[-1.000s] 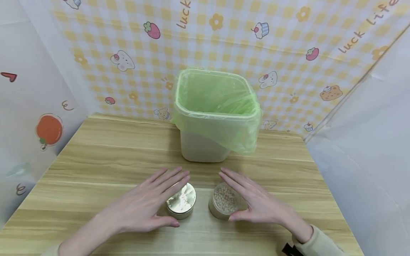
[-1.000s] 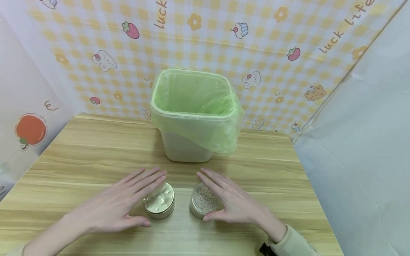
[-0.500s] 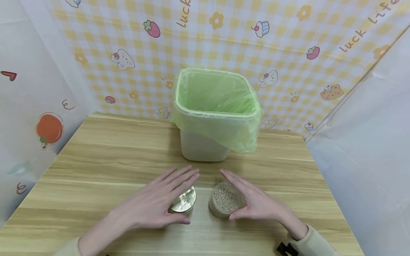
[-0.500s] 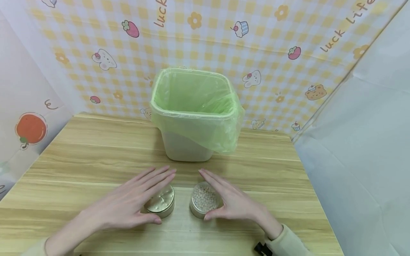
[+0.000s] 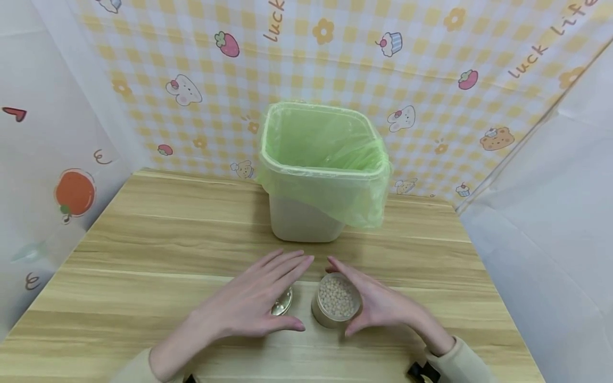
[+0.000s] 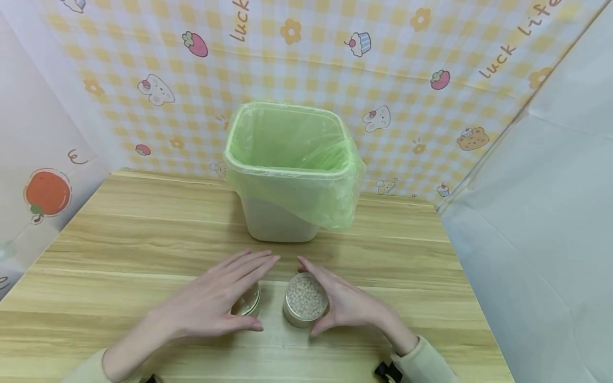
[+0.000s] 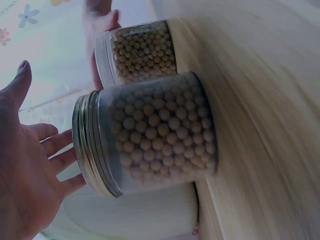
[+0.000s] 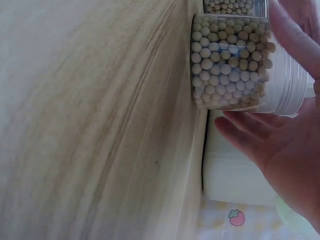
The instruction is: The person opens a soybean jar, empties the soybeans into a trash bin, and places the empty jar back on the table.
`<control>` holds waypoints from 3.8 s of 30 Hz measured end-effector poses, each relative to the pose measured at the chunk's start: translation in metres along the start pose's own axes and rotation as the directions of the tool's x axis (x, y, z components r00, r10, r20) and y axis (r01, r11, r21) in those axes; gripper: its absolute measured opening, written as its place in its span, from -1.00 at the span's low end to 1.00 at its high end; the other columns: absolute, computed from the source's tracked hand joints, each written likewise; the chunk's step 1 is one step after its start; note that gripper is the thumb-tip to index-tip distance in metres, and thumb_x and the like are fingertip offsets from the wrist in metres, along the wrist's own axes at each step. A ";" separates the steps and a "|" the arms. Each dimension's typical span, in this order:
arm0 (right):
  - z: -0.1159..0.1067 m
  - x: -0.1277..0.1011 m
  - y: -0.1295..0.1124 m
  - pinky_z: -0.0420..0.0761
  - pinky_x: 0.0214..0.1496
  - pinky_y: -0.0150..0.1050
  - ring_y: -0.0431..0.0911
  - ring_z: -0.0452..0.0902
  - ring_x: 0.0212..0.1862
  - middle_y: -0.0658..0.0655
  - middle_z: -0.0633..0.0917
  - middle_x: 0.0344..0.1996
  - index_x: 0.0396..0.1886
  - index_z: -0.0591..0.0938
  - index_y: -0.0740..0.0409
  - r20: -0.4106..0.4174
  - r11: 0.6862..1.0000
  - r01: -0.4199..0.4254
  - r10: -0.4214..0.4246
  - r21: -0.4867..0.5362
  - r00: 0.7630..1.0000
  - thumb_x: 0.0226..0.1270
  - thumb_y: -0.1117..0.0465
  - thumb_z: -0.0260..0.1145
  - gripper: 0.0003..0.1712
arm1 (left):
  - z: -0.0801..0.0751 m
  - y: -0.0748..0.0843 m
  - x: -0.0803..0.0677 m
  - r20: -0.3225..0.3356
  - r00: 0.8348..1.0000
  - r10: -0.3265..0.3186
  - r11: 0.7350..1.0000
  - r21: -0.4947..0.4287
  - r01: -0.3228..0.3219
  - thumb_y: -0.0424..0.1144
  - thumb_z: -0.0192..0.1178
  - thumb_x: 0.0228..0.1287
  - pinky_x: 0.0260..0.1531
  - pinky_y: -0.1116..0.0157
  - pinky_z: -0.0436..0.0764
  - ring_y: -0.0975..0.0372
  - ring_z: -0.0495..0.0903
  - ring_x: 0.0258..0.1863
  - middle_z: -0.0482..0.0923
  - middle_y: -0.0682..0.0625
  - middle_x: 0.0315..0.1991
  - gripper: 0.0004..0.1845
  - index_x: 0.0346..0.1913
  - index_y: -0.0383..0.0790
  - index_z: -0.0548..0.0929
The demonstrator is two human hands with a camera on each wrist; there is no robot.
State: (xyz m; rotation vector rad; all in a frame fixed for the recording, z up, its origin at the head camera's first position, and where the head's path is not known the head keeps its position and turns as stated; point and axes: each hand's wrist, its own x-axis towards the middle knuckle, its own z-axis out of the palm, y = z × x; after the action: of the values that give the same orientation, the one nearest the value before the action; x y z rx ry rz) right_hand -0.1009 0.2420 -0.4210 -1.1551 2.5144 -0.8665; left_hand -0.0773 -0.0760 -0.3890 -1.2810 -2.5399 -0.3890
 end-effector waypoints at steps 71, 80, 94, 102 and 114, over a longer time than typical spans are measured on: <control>-0.039 0.027 -0.054 0.59 0.38 -0.09 -0.07 0.54 0.36 0.07 0.52 0.44 0.63 0.19 0.04 -0.129 0.980 0.135 -0.116 0.144 0.985 -0.09 0.03 0.73 0.31 | -0.016 0.010 0.032 -0.229 0.973 0.004 0.972 -0.227 -0.058 0.37 0.41 0.06 0.40 0.01 0.50 0.16 0.39 0.44 0.40 0.05 0.47 0.15 0.61 -0.08 0.19; -0.037 0.026 -0.055 0.63 0.32 -0.13 -0.15 0.63 0.23 -0.02 0.68 0.21 0.37 0.51 -0.03 -0.166 0.978 0.160 -0.137 0.134 0.977 -0.16 0.05 0.75 0.01 | -0.018 0.007 0.033 -0.166 0.986 0.024 0.947 -0.312 -0.075 0.37 0.44 0.01 0.55 -0.06 0.29 0.09 0.23 0.60 0.26 0.07 0.59 0.13 0.60 0.00 0.23; -0.024 0.028 -0.062 0.66 0.26 -0.16 -0.17 0.62 0.21 -0.07 0.69 0.18 0.37 0.52 -0.07 -0.281 0.986 0.124 -0.089 0.109 0.956 -0.23 0.04 0.78 0.05 | -0.011 0.008 0.030 -0.238 0.968 -0.085 0.934 -0.357 -0.006 0.33 0.50 -0.03 0.37 -0.05 0.52 0.13 0.46 0.47 0.47 0.03 0.46 0.03 0.49 -0.06 0.42; -0.018 0.032 -0.063 0.69 0.16 -0.19 -0.17 0.60 0.16 -0.05 0.67 0.17 0.36 0.53 -0.06 -0.421 0.995 0.097 -0.083 0.012 0.903 -0.20 -0.01 0.77 0.02 | -0.009 0.013 0.034 -0.293 0.932 -0.214 0.934 -0.340 0.108 0.38 0.43 0.03 0.27 -0.04 0.61 0.08 0.54 0.38 0.53 -0.04 0.41 0.01 0.46 -0.10 0.43; -0.007 0.039 -0.068 0.67 0.07 -0.23 -0.12 0.59 0.04 0.01 0.72 0.06 0.26 0.59 0.11 -0.622 0.972 0.075 -0.201 -0.222 0.757 -0.28 -0.05 0.78 0.01 | -0.006 0.023 0.037 -0.296 0.871 -0.392 0.891 -0.356 0.280 0.47 0.31 0.10 0.18 -0.02 0.65 0.10 0.62 0.27 0.59 -0.05 0.32 -0.01 0.42 -0.15 0.44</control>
State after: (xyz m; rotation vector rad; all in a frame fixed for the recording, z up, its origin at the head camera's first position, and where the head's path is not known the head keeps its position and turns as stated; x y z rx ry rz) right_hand -0.0882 0.1802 -0.3731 -1.2789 3.1432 -1.2732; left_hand -0.0794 -0.0372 -0.3680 -0.7393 -2.4340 -1.0266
